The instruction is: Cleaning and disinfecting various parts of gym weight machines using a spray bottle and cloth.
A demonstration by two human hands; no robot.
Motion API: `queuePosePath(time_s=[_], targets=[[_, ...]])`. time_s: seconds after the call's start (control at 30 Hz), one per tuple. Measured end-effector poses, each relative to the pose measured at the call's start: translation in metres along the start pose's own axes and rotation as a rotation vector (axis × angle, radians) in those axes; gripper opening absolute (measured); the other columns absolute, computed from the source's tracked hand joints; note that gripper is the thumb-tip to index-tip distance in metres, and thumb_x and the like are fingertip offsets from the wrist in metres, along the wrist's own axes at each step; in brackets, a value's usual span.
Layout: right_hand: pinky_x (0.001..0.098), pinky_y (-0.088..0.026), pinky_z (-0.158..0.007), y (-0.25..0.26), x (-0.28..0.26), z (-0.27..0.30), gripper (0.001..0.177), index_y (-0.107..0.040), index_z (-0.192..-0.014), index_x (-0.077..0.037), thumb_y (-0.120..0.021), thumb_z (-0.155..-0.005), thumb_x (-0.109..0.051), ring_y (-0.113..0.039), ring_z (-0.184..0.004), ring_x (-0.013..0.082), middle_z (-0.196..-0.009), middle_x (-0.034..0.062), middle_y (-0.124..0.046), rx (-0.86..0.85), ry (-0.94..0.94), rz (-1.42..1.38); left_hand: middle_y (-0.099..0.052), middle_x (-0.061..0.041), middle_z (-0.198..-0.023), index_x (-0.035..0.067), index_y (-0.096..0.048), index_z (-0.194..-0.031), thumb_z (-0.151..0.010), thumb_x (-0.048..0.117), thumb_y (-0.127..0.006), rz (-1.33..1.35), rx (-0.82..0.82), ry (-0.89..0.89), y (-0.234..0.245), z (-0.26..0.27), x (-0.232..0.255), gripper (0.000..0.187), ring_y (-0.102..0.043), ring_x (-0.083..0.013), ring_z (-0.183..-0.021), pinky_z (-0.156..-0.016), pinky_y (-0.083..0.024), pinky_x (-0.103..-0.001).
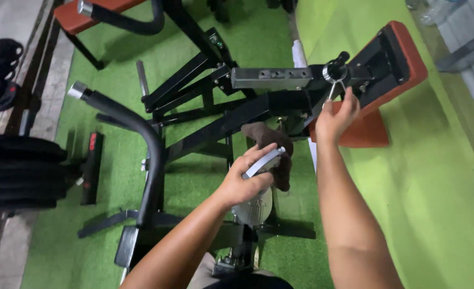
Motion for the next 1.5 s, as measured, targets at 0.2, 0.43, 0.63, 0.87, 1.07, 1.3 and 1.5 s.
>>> queuePosePath(time_s=[0.2,0.43,0.63,0.87,1.07,1.3,1.5], targets=[[0.0383,-0.045,-0.111,0.035,-0.09,0.105,0.052,-0.06,-0.138,0.001,-0.043,-0.116,-0.043,-0.061,-0.123,0.0258,-0.13,0.0105,-0.068,-0.751,-0.459,-0.985,-0.064,-0.015,-0.135,0.006,-0.059,-0.146,-0.081,0.015,-0.068,0.082,0.04,-0.045,0.009,0.021,0.025,0.066,-0.058,-0.0307,-0.133,-0.119,-0.04,-0.042],[0.0391,-0.05,-0.105,0.05,-0.23,0.14,0.077,-0.053,-0.14,-0.009,-0.033,-0.095,-0.067,-0.064,-0.121,0.0238,-0.133,0.0081,-0.066,-1.124,-1.061,-1.737,-0.062,-0.011,-0.143,0.005,-0.051,-0.153,-0.087,0.003,-0.069,0.03,0.168,-0.23,0.042,0.065,0.071,0.069,-0.053,-0.0234,-0.138,-0.126,-0.032,-0.041],[0.0388,-0.055,-0.104,0.041,-0.339,0.108,0.054,-0.061,-0.138,-0.005,-0.05,-0.106,-0.048,-0.066,-0.12,0.0216,-0.133,0.0078,-0.068,-1.146,-0.155,-1.064,-0.055,-0.004,-0.148,0.005,-0.049,-0.152,-0.094,-0.002,-0.066,0.214,0.311,-0.224,0.112,0.14,0.13,0.061,-0.06,-0.0156,-0.13,-0.107,-0.058,-0.036],[0.0406,-0.048,-0.105,0.022,-0.394,0.185,0.056,-0.059,-0.14,-0.012,-0.079,-0.089,-0.025,-0.06,-0.124,0.0296,-0.135,0.0148,-0.06,-1.093,0.287,-0.831,-0.071,-0.002,-0.101,0.002,-0.069,-0.125,-0.083,0.006,-0.07,-0.274,0.563,0.019,0.21,0.232,0.134,0.043,-0.066,-0.0107,-0.09,-0.082,-0.055,-0.028],[0.0424,-0.056,-0.087,-0.007,-0.43,0.196,0.04,-0.071,-0.125,-0.026,-0.079,-0.087,-0.034,-0.067,-0.106,0.0331,-0.126,0.0104,-0.061,-1.046,0.465,-0.436,-0.071,-0.01,-0.094,0.002,-0.069,-0.123,-0.072,0.011,-0.072,-0.479,0.502,0.161,0.255,0.256,0.06,0.051,-0.066,-0.0169,-0.084,-0.078,-0.054,-0.032],[0.0451,-0.057,-0.08,-0.015,-0.446,0.206,0.04,-0.071,-0.122,-0.02,-0.081,-0.085,-0.033,-0.068,-0.1,0.0344,-0.119,0.0095,-0.061,-0.775,0.321,-0.153,-0.071,-0.013,-0.101,0.002,-0.066,-0.13,-0.076,0.009,-0.067,-0.285,0.256,0.039,0.25,0.266,0.013,0.055,-0.068,-0.0219,-0.092,-0.085,-0.053,-0.034],[0.0428,-0.057,-0.086,0.065,-0.466,0.239,0.044,-0.07,-0.122,-0.021,-0.081,-0.08,-0.025,-0.068,-0.103,0.0334,-0.115,0.0088,-0.062,-1.088,0.213,-0.19,-0.07,-0.015,-0.099,0.002,-0.066,-0.131,-0.077,0.008,-0.066,-0.238,0.172,0.036,0.264,0.276,0.008,0.054,-0.069,-0.024,-0.09,-0.084,-0.054,-0.034]])
Point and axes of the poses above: each hand's wrist, its own z-axis away from the middle knuckle, its own y-axis out of the back of the hand, x = y × z, the point moved 4 cm from there along -z, towards the middle knuckle
